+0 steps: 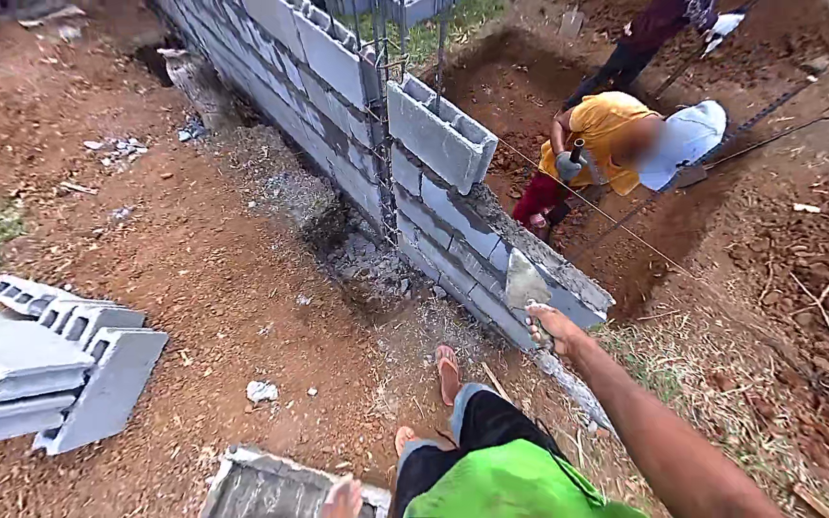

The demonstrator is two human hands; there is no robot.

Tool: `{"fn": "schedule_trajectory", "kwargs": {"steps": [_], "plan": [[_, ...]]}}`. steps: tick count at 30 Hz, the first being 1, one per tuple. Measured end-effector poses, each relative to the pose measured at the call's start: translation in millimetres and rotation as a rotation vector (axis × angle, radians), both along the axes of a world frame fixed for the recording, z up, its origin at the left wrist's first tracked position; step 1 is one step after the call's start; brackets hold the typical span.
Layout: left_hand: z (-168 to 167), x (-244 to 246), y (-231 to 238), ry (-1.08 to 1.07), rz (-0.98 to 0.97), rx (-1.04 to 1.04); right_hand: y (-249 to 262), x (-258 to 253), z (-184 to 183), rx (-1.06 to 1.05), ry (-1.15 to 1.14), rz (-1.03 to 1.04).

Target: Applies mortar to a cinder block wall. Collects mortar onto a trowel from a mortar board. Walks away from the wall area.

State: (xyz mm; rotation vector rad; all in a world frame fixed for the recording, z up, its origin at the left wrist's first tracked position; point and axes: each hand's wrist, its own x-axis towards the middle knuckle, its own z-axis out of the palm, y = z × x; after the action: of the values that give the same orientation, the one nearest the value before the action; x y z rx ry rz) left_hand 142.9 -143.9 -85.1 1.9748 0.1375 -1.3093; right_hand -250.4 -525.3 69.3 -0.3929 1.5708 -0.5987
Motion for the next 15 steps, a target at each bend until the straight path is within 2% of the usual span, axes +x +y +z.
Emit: {"fn": "schedule_trajectory", "kwargs": {"steps": [2,4,9,15], "plan": [[-6.4,7.6,-69.0,-0.037,-0.125,-0.025,-34.3,7.0,-8.7,-0.024,-0.004,-0.048],[2.6,5.0,-136.3,-0.043,-0.213,-0.045,-69.1,9.9,-22.5,-0.022,-0.019,-0.092],[28.1,-35.3,-297.4,-0.094,-0.362,-0.137,-174.9,14.7,-52.2,0.021,-0.031,-0.17],[34.5,-113.9,-458.0,-0.028,-0.674,-0.252,-220.6,25.7,-61.8,0.091,-0.032,-0.223]]}}
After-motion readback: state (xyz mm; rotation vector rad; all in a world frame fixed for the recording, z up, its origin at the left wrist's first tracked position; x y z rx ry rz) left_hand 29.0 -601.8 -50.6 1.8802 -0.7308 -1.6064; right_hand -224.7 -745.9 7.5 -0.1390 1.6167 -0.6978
